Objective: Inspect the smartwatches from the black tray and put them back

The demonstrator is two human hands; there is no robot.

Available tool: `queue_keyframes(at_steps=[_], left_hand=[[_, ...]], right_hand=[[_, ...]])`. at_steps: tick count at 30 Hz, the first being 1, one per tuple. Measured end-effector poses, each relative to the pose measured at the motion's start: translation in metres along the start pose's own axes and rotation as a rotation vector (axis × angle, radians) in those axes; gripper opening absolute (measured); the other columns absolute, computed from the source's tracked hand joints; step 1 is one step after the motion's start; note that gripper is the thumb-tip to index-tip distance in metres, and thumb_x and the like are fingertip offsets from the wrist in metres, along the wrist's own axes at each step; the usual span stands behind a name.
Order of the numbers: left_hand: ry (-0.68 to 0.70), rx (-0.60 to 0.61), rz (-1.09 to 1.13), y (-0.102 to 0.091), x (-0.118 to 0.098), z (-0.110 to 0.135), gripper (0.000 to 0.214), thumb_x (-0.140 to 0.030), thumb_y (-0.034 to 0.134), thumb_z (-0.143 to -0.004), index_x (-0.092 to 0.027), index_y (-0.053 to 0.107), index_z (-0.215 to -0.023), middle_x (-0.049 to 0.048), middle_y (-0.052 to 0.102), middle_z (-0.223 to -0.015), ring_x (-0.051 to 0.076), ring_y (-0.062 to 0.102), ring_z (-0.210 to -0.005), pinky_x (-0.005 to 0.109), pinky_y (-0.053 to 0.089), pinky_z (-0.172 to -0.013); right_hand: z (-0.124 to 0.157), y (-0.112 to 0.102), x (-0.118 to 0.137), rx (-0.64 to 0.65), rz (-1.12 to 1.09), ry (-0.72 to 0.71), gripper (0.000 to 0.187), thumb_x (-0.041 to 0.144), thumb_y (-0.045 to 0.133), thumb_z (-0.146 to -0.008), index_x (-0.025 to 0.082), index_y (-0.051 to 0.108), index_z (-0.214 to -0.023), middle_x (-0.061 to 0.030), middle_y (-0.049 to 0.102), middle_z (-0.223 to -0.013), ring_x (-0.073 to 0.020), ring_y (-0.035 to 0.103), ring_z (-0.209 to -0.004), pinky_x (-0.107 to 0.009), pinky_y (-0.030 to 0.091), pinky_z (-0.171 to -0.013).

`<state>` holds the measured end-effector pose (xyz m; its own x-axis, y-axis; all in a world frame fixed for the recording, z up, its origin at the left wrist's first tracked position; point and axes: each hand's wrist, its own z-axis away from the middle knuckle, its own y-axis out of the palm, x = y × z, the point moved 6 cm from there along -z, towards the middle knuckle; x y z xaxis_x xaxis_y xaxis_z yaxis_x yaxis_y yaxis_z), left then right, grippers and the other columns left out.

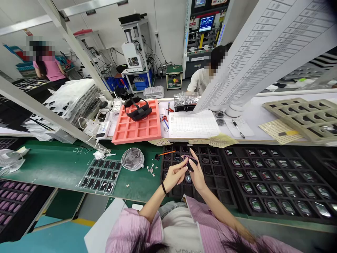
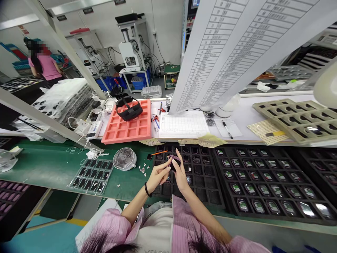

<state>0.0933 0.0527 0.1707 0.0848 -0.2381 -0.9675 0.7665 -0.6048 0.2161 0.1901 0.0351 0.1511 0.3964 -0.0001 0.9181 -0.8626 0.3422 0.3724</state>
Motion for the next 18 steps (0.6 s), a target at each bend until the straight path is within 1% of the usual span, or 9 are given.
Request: queue_keyframes(at_steps=[3,5,6,7,8,9,11,14,18], left_hand=[[-0.013,0.034,-0.111,-0.002,0.001,0.001,0.076,-0.053,0.059,-0.083,-0.012,0.038,-0.144,-0.0128,0.029,-0.042,0.004,0.022,-0.036,0.016,0.023,-0.039],[0.045,0.048,-0.339,-0.006,-0.007,0.0,0.07,-0.044,0.064,-0.082,-0.018,0.042,-0.142,-0.0099,0.041,-0.049,0.005,0.034,-0.042,0.017,0.035,-0.045],[0.109,0.023,-0.484,-0.008,-0.015,-0.001,0.068,-0.038,0.067,-0.079,-0.021,0.045,-0.141,-0.006,0.052,-0.06,0.007,0.045,-0.051,0.02,0.044,-0.054],[0.189,-0.016,-0.627,-0.01,-0.023,-0.002,0.069,-0.032,0.07,-0.076,-0.023,0.046,-0.14,-0.0006,0.061,-0.077,0.011,0.055,-0.066,0.025,0.051,-0.067],[0.274,-0.058,-0.755,-0.01,-0.031,-0.002,0.072,-0.027,0.072,-0.074,-0.024,0.045,-0.14,0.005,0.063,-0.099,0.016,0.06,-0.086,0.031,0.052,-0.081],[0.348,-0.089,-0.857,-0.008,-0.037,-0.003,0.075,-0.022,0.071,-0.073,-0.024,0.042,-0.142,0.0091,0.059,-0.118,0.021,0.057,-0.105,0.037,0.049,-0.093],[0.435,-0.078,-0.988,0.001,-0.039,-0.007,0.078,-0.014,0.065,-0.074,-0.024,0.034,-0.145,0.0121,0.05,-0.134,0.026,0.047,-0.124,0.045,0.043,-0.104],[0.445,-0.026,-1.081,0.013,-0.025,-0.016,0.074,-0.005,0.054,-0.076,-0.023,0.033,-0.144,0.0122,0.054,-0.131,0.025,0.05,-0.122,0.045,0.045,-0.104],[0.425,-0.079,-1.094,0.011,-0.011,-0.025,0.062,-0.002,0.049,-0.075,-0.018,0.043,-0.135,0.0133,0.061,-0.123,0.023,0.058,-0.114,0.043,0.048,-0.101]], right_hand=[[0.0,-0.007,0.0,-0.027,-0.005,-0.012,0.064,0.05,0.058,-0.083,0.035,0.038,-0.142,-0.0019,0.058,-0.129,-0.0202,0.053,-0.121,-0.039,0.041,-0.103],[-0.003,-0.012,-0.001,-0.029,0.043,-0.003,0.068,0.05,0.059,-0.082,0.035,0.035,-0.144,-0.0022,0.062,-0.121,-0.0201,0.058,-0.113,-0.038,0.046,-0.097],[-0.005,-0.014,-0.001,-0.022,0.081,0.005,0.072,0.05,0.06,-0.082,0.034,0.031,-0.146,-0.0023,0.064,-0.117,-0.0201,0.06,-0.108,-0.038,0.048,-0.095],[-0.006,-0.016,0.0,-0.013,0.13,0.008,0.077,0.05,0.061,-0.081,0.033,0.026,-0.148,-0.0025,0.064,-0.114,-0.0202,0.061,-0.104,-0.038,0.048,-0.094],[-0.008,-0.017,0.001,-0.005,0.189,0.002,0.081,0.049,0.062,-0.081,0.032,0.022,-0.15,-0.0027,0.065,-0.112,-0.0205,0.062,-0.101,-0.04,0.047,-0.096],[-0.009,-0.018,0.004,-0.002,0.254,-0.015,0.085,0.048,0.063,-0.08,0.03,0.019,-0.151,-0.0032,0.065,-0.112,-0.021,0.062,-0.101,-0.042,0.044,-0.099],[-0.009,-0.017,0.01,0.001,0.379,-0.077,0.085,0.044,0.063,-0.08,0.027,0.019,-0.151,-0.0052,0.064,-0.114,-0.0234,0.06,-0.107,-0.046,0.037,-0.105],[-0.005,-0.012,0.016,0.0,0.494,-0.148,0.079,0.036,0.063,-0.079,0.027,0.027,-0.148,-0.0076,0.064,-0.119,-0.0284,0.057,-0.116,-0.05,0.035,-0.105],[0.0,-0.01,0.021,-0.02,0.565,-0.156,0.076,0.029,0.065,-0.073,0.03,0.035,-0.144,-0.0072,0.062,-0.124,-0.0315,0.057,-0.117,-0.052,0.038,-0.102]])
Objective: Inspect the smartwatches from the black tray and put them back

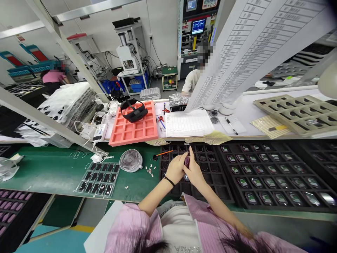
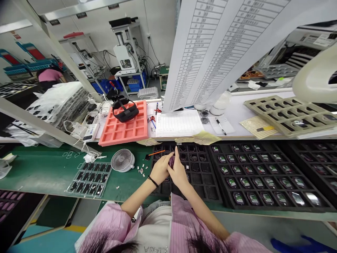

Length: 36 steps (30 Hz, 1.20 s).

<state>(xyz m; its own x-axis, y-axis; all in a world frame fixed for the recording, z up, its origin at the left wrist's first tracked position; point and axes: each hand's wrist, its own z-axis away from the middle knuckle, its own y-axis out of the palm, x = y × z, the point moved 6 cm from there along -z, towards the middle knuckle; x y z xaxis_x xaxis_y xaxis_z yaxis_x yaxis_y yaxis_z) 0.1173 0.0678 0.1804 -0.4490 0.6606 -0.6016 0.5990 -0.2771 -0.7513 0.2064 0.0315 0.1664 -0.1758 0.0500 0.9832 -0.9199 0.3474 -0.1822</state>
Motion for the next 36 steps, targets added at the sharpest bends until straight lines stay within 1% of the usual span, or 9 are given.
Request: queue_keyframes(at_steps=[2,5,9,11,14,19,26,30,36], left_hand=[[0.008,-0.019,0.034,-0.003,0.003,0.0,0.055,-0.005,0.055,-0.074,-0.017,0.051,-0.128,0.0138,0.063,-0.119,0.025,0.06,-0.111,0.045,0.049,-0.1],[0.001,-0.053,0.158,-0.017,0.006,0.001,0.054,-0.014,0.068,-0.07,-0.018,0.056,-0.122,0.0122,0.065,-0.118,0.025,0.062,-0.109,0.044,0.049,-0.099],[-0.019,-0.067,0.299,-0.037,-0.001,0.003,0.057,-0.024,0.075,-0.067,-0.021,0.058,-0.121,0.0092,0.066,-0.118,0.024,0.063,-0.108,0.041,0.049,-0.099],[0.01,-0.06,0.308,-0.042,-0.007,0.003,0.057,-0.024,0.077,-0.066,-0.021,0.058,-0.12,0.0087,0.067,-0.117,0.024,0.063,-0.108,0.041,0.048,-0.099],[0.06,-0.069,0.295,-0.045,-0.014,0.004,0.057,-0.025,0.079,-0.066,-0.021,0.059,-0.12,0.0089,0.067,-0.116,0.024,0.062,-0.108,0.041,0.046,-0.1],[0.103,-0.018,0.285,-0.044,-0.014,0.006,0.06,-0.035,0.081,-0.066,-0.021,0.059,-0.119,0.0097,0.067,-0.116,0.024,0.06,-0.108,0.041,0.046,-0.099],[0.132,0.104,0.31,-0.041,-0.015,0.011,0.054,-0.036,0.078,-0.07,-0.021,0.06,-0.119,0.0095,0.068,-0.115,0.023,0.062,-0.106,0.039,0.048,-0.097],[0.124,0.139,0.352,-0.035,-0.016,0.015,0.052,-0.037,0.076,-0.071,-0.02,0.061,-0.118,0.009,0.069,-0.114,0.022,0.064,-0.104,0.036,0.049,-0.096],[0.091,0.164,0.362,-0.018,-0.011,0.02,0.058,-0.038,0.078,-0.068,-0.02,0.06,-0.12,0.0092,0.068,-0.118,0.022,0.064,-0.107,0.035,0.048,-0.097]], right_hand=[[0.0,-0.002,0.001,0.021,-0.038,0.022,0.077,0.03,0.068,-0.072,0.03,0.038,-0.142,-0.0063,0.065,-0.119,-0.0297,0.06,-0.112,-0.051,0.038,-0.103],[-0.003,-0.006,-0.001,0.12,-0.265,0.133,0.072,0.034,0.071,-0.072,0.03,0.044,-0.139,-0.003,0.069,-0.103,-0.0236,0.066,-0.096,-0.046,0.046,-0.095],[-0.005,-0.003,-0.001,0.356,-0.615,0.352,0.042,0.035,0.073,-0.073,0.025,0.065,-0.114,-0.0042,0.071,-0.099,-0.019,0.068,-0.086,-0.035,0.056,-0.077],[-0.007,-0.002,0.004,0.456,-0.667,0.388,0.035,0.031,0.076,-0.071,0.021,0.07,-0.104,-0.0053,0.072,-0.099,-0.0181,0.068,-0.085,-0.031,0.056,-0.074],[-0.009,-0.001,0.01,0.522,-0.651,0.402,0.033,0.025,0.08,-0.066,0.019,0.072,-0.097,-0.0046,0.073,-0.093,-0.0168,0.068,-0.08,-0.029,0.056,-0.071],[-0.006,0.0,0.011,0.557,-0.576,0.414,0.029,0.023,0.083,-0.06,0.017,0.073,-0.087,-0.0041,0.074,-0.083,-0.0175,0.069,-0.073,-0.03,0.056,-0.067],[0.005,0.008,-0.004,0.523,-0.623,0.48,0.032,0.028,0.087,-0.054,0.016,0.073,-0.08,-0.0025,0.073,-0.075,-0.0149,0.067,-0.066,-0.026,0.054,-0.063],[0.012,0.008,-0.014,0.465,-0.629,0.522,0.035,0.027,0.089,-0.049,0.016,0.073,-0.077,-0.0003,0.071,-0.071,-0.0126,0.065,-0.063,-0.023,0.052,-0.061],[0.022,0.005,-0.027,0.438,-0.595,0.545,0.034,0.028,0.089,-0.05,0.016,0.072,-0.076,-0.0014,0.07,-0.071,-0.0148,0.065,-0.065,-0.026,0.052,-0.062]])
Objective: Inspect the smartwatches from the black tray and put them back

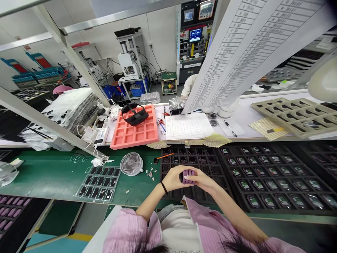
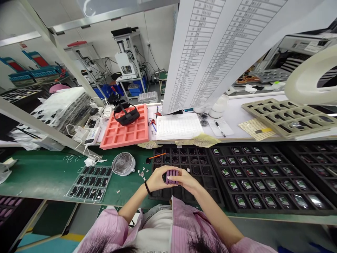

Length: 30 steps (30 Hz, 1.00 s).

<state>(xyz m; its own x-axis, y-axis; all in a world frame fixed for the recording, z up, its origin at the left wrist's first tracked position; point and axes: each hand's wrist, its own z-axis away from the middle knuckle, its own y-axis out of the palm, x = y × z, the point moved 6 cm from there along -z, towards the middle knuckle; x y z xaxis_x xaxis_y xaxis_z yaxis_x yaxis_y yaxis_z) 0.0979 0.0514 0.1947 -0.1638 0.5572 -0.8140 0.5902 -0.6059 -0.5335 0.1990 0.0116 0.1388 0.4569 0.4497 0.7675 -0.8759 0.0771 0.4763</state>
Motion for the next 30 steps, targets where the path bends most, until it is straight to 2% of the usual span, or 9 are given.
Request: queue_keyframes(at_steps=[5,7,9,11,13,15,18,22,30], left_hand=[[-0.011,0.04,-0.029,0.002,0.003,0.001,0.061,-0.041,0.078,-0.068,-0.02,0.059,-0.122,0.0085,0.066,-0.12,0.022,0.062,-0.111,0.034,0.047,-0.099],[-0.02,0.001,0.006,-0.005,0.005,0.003,0.061,-0.041,0.079,-0.067,-0.021,0.059,-0.12,0.0086,0.066,-0.12,0.023,0.061,-0.111,0.035,0.046,-0.099],[-0.094,-0.096,0.101,-0.015,0.014,0.006,0.062,-0.04,0.081,-0.064,-0.021,0.059,-0.119,0.0078,0.067,-0.113,0.022,0.064,-0.103,0.034,0.049,-0.093],[-0.248,-0.239,0.246,-0.024,0.032,0.012,0.065,-0.04,0.082,-0.064,-0.021,0.056,-0.12,0.0031,0.065,-0.095,0.016,0.064,-0.079,0.029,0.052,-0.075],[-0.43,-0.374,0.434,-0.025,0.054,0.021,0.068,-0.041,0.08,-0.065,-0.021,0.052,-0.123,-0.0037,0.055,-0.079,0.008,0.052,-0.057,0.022,0.045,-0.055],[-0.582,-0.443,0.68,-0.017,0.073,0.029,0.062,-0.044,0.076,-0.068,-0.022,0.052,-0.121,-0.0064,0.045,-0.072,0.005,0.041,-0.053,0.017,0.034,-0.047],[-0.691,-0.442,1.052,0.001,0.086,0.034,0.048,-0.04,0.07,-0.071,-0.022,0.056,-0.114,-0.0053,0.041,-0.072,0.005,0.038,-0.056,0.017,0.026,-0.047],[-0.692,-0.478,1.22,0.012,0.09,0.039,0.042,-0.026,0.068,-0.066,-0.02,0.06,-0.107,-0.0043,0.04,-0.074,0.005,0.036,-0.055,0.019,0.023,-0.047],[-0.655,-0.542,1.26,0.03,0.091,0.043,0.042,-0.022,0.066,-0.062,-0.019,0.065,-0.104,-0.0022,0.046,-0.078,0.006,0.041,-0.058,0.022,0.034,-0.057]], right_hand=[[-0.004,-0.009,-0.01,-0.041,-0.04,-0.001,0.036,0.029,0.09,-0.046,0.017,0.072,-0.075,-0.0024,0.071,-0.072,-0.0163,0.066,-0.065,-0.025,0.052,-0.059],[-0.005,-0.014,-0.008,-0.065,-0.078,-0.014,0.041,0.03,0.091,-0.045,0.017,0.073,-0.08,-0.0034,0.073,-0.076,-0.0173,0.068,-0.068,-0.026,0.054,-0.062],[-0.005,-0.02,-0.003,-0.09,-0.126,-0.03,0.047,0.03,0.091,-0.044,0.017,0.073,-0.085,-0.0055,0.075,-0.08,-0.0199,0.07,-0.074,-0.029,0.056,-0.07],[-0.006,-0.026,0.0,-0.105,-0.161,-0.037,0.048,0.031,0.091,-0.045,0.016,0.073,-0.088,-0.0077,0.076,-0.083,-0.0226,0.071,-0.081,-0.034,0.056,-0.079],[-0.006,-0.031,0.002,-0.119,-0.174,-0.041,0.047,0.03,0.09,-0.046,0.015,0.073,-0.087,-0.0088,0.076,-0.085,-0.024,0.072,-0.084,-0.037,0.055,-0.083],[-0.008,-0.035,0.0,-0.134,-0.172,-0.045,0.046,0.029,0.09,-0.047,0.015,0.072,-0.087,-0.0091,0.076,-0.085,-0.0244,0.072,-0.083,-0.038,0.056,-0.082],[-0.011,-0.038,-0.006,-0.149,-0.168,-0.046,0.045,0.03,0.09,-0.047,0.015,0.073,-0.086,-0.0092,0.076,-0.084,-0.0245,0.072,-0.08,-0.037,0.057,-0.079],[-0.015,-0.037,-0.013,-0.147,-0.171,-0.043,0.045,0.03,0.091,-0.045,0.016,0.073,-0.085,-0.0103,0.075,-0.085,-0.0259,0.072,-0.08,-0.038,0.057,-0.079],[-0.016,-0.048,-0.021,-0.189,-0.211,-0.054,0.048,0.03,0.091,-0.045,0.015,0.072,-0.086,-0.0108,0.075,-0.084,-0.0255,0.072,-0.079,-0.04,0.056,-0.082]])
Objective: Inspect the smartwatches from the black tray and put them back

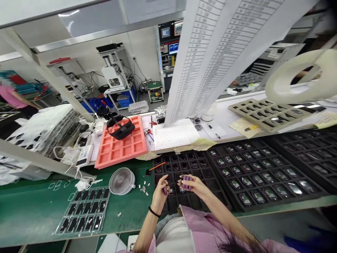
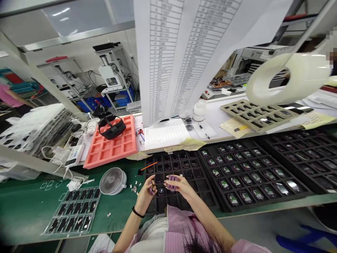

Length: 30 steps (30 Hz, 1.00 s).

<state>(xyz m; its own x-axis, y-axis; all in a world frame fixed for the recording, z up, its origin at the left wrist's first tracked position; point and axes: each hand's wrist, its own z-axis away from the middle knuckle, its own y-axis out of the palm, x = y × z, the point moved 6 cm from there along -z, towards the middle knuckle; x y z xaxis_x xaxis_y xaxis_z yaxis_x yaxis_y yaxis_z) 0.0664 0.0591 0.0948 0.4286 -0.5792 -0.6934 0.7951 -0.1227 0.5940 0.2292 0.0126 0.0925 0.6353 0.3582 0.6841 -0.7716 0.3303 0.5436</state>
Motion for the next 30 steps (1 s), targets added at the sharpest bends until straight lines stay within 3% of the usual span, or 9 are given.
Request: queue_keyframes(at_steps=[4,9,17,20,25,30], left_hand=[[0.069,0.0,-0.073,0.003,0.001,-0.002,0.04,-0.024,0.068,-0.063,-0.019,0.068,-0.104,-0.0012,0.048,-0.08,0.007,0.041,-0.06,0.023,0.035,-0.057],[0.047,-0.002,-0.153,0.009,0.006,-0.01,0.039,-0.027,0.071,-0.064,-0.02,0.069,-0.102,-0.0007,0.05,-0.08,0.008,0.044,-0.062,0.024,0.037,-0.06],[-0.019,0.131,-0.257,0.037,0.024,-0.022,0.038,-0.028,0.07,-0.064,-0.02,0.07,-0.101,-0.0001,0.051,-0.08,0.008,0.045,-0.063,0.023,0.039,-0.06],[-0.029,0.16,-0.318,0.038,0.033,-0.025,0.038,-0.029,0.067,-0.065,-0.018,0.069,-0.101,0.0002,0.051,-0.079,0.009,0.045,-0.062,0.023,0.038,-0.059],[0.085,0.104,-0.562,0.012,0.042,-0.033,0.036,-0.03,0.06,-0.068,-0.019,0.067,-0.101,-0.0009,0.052,-0.078,0.01,0.046,-0.062,0.024,0.038,-0.06],[0.102,-0.08,-0.694,-0.049,0.062,-0.041,0.03,-0.032,0.058,-0.068,-0.018,0.067,-0.093,-0.0012,0.052,-0.072,0.014,0.049,-0.066,0.026,0.041,-0.066]], right_hand=[[0.0,-0.008,-0.003,-0.037,-0.049,-0.01,0.051,0.03,0.092,-0.042,0.014,0.07,-0.086,-0.0092,0.075,-0.081,-0.0252,0.073,-0.078,-0.041,0.055,-0.082],[0.009,-0.021,0.0,-0.1,-0.112,-0.067,0.052,0.029,0.091,-0.044,0.013,0.07,-0.088,-0.0097,0.075,-0.083,-0.0254,0.073,-0.08,-0.042,0.054,-0.084],[0.046,-0.059,0.0,-0.269,-0.218,-0.168,0.049,0.026,0.091,-0.044,0.013,0.07,-0.087,-0.0086,0.075,-0.08,-0.0236,0.073,-0.077,-0.041,0.056,-0.081],[0.057,-0.07,-0.003,-0.311,-0.247,-0.196,0.048,0.026,0.091,-0.045,0.013,0.071,-0.087,-0.009,0.076,-0.081,-0.0235,0.073,-0.078,-0.039,0.057,-0.08],[0.07,-0.092,-0.01,-0.397,-0.247,-0.213,0.046,0.025,0.091,-0.046,0.012,0.072,-0.085,-0.0104,0.075,-0.082,-0.0251,0.073,-0.079,-0.04,0.057,-0.082],[0.071,-0.119,-0.022,-0.507,-0.198,-0.196,0.041,0.022,0.091,-0.045,0.012,0.073,-0.081,-0.0087,0.074,-0.075,-0.0237,0.073,-0.074,-0.038,0.059,-0.079]])
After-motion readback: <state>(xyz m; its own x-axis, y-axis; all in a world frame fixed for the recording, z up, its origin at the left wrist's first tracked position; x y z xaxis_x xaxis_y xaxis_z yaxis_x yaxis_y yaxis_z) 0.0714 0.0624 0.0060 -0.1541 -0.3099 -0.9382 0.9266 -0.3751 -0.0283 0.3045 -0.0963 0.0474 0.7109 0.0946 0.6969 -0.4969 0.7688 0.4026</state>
